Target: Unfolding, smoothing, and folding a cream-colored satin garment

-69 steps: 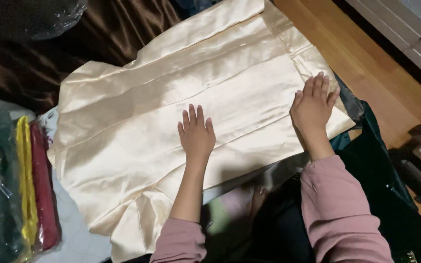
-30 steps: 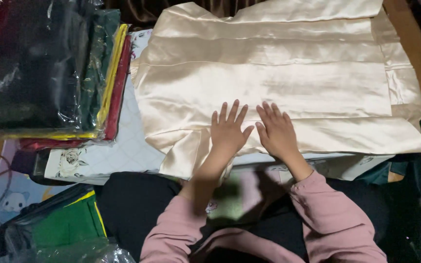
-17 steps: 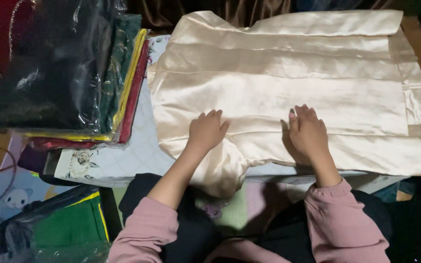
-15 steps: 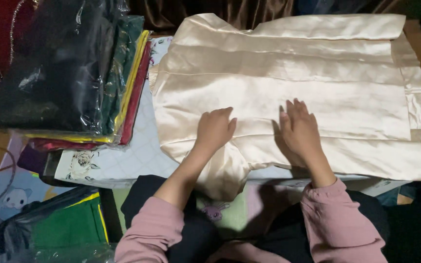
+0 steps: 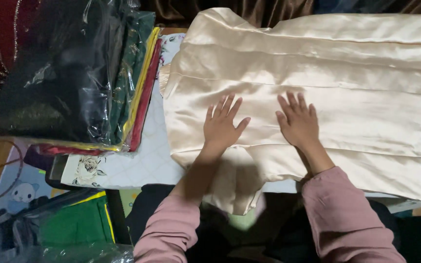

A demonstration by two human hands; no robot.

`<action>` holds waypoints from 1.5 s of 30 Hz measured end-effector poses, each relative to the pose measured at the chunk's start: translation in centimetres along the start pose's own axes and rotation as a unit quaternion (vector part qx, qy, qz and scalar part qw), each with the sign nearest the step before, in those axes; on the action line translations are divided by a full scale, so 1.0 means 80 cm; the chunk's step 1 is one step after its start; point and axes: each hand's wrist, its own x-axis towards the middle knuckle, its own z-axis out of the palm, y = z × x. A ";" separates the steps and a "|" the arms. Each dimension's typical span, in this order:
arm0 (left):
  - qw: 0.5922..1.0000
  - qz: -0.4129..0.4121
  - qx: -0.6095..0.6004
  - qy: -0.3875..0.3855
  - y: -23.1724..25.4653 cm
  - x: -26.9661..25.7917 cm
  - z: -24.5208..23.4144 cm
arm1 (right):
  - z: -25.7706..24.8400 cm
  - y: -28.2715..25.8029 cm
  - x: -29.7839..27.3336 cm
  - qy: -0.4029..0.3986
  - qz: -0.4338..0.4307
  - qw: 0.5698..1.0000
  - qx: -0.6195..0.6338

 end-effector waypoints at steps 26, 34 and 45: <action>0.999 -0.029 0.012 0.018 -0.069 -0.033 0.006 | -0.007 -0.148 -0.038 -0.001 -0.115 0.993 0.008; 0.998 -0.045 -0.013 0.052 -0.139 -0.064 -0.012 | -0.022 -0.092 -0.056 -0.012 -0.066 0.995 0.079; 0.975 0.104 -0.142 -0.132 -0.121 -0.156 -0.085 | -0.063 -0.178 -0.197 0.017 -0.560 0.819 0.125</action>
